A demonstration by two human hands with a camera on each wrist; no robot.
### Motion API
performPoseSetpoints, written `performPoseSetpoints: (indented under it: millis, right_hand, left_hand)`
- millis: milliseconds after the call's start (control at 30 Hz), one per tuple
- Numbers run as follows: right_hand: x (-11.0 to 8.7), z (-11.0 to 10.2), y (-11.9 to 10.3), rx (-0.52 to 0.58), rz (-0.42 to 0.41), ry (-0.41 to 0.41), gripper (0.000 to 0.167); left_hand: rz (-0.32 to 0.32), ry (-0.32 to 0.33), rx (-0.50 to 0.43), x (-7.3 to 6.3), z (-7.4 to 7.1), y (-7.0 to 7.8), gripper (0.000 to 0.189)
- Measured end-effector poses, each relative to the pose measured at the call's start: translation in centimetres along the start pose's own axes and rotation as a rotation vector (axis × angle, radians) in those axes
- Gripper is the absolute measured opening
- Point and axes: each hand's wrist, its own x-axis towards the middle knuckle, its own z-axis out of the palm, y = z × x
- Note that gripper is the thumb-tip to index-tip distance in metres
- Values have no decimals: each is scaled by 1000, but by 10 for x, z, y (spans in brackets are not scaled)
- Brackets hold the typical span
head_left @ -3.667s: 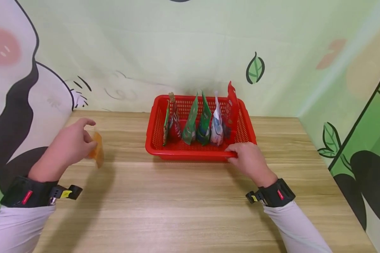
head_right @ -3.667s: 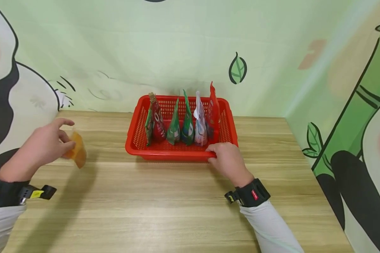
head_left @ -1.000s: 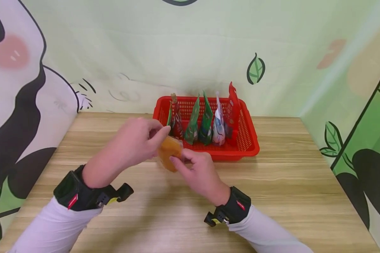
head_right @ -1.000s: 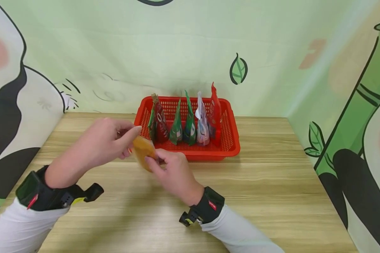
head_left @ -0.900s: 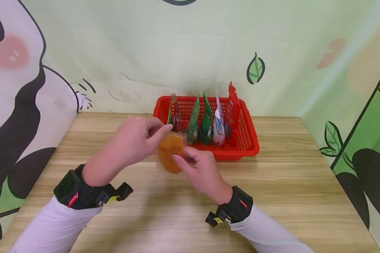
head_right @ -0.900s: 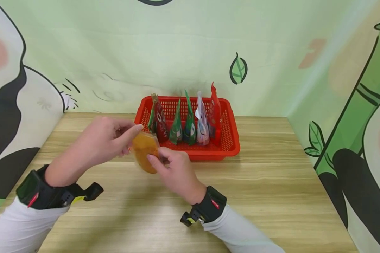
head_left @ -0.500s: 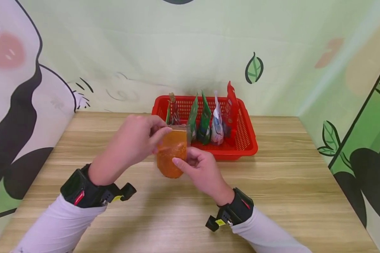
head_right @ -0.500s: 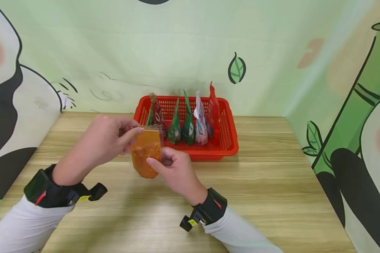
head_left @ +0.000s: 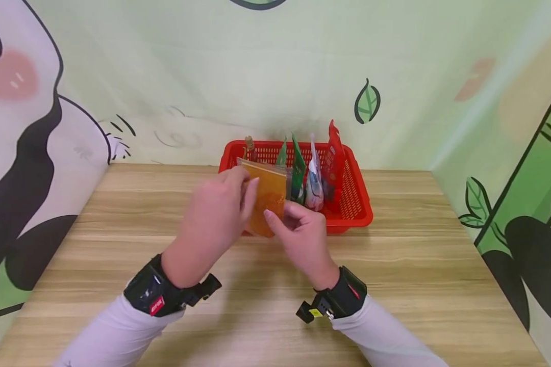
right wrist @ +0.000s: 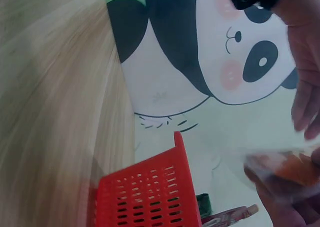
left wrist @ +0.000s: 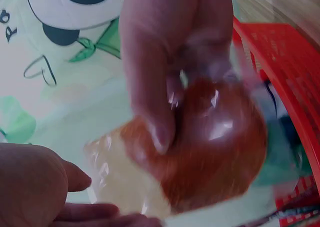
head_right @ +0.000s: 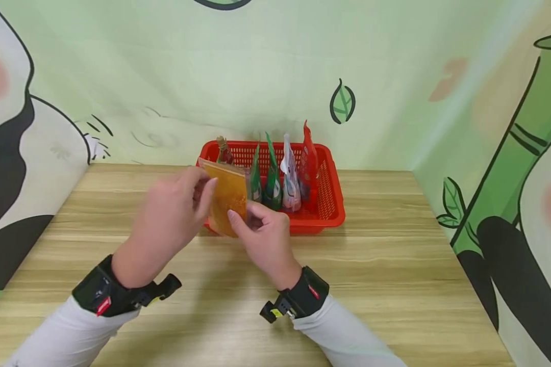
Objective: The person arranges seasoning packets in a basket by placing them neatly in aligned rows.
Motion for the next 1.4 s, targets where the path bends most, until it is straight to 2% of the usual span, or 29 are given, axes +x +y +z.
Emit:
performPoseSetpoints:
  millis: [100, 233, 367, 500, 667, 867, 1000, 1100, 1200, 1333, 1400]
  right_hand:
    - [0, 2, -1, -45, -99, 38, 25]
    - [0, 4, -4, -109, -221, 52, 29]
    - [0, 4, -7, -193, -291, 34, 44]
    - [-1, 4, -10, -287, -335, -36, 65]
    - [0, 2, -17, -365, -352, -125, 74]
    - [1, -8, -21, -424, -297, -229, 82]
    - [6, -21, -21, -546, -179, -318, 76]
    - [13, -31, -16, -691, -70, -396, 65]
    - [20, -43, -5, -814, -2, -464, 56]
    - [27, -62, 9, -893, 75, -528, 52]
    - [29, -71, 15, -914, 108, -545, 51]
  left_hand:
    - [-20, -25, -7, -2, 3, 10, 34]
    - [-97, -115, -146, -1, 3, 17, 42]
    - [-162, -158, -274, 1, 1, 19, 43]
    - [-199, -137, -311, 4, 1, 17, 41]
    - [-164, -52, -243, 6, 2, 12, 33]
    - [-113, -24, -183, 8, 2, 9, 23]
    - [-86, -9, -142, 13, 2, 3, 20]
    - [-98, -11, -92, 17, -1, -3, 20]
    - [-121, -12, -42, 21, -6, -10, 26]
    - [-139, 14, -4, 31, -10, -22, 37]
    - [-167, 9, 3, 38, -11, -30, 40]
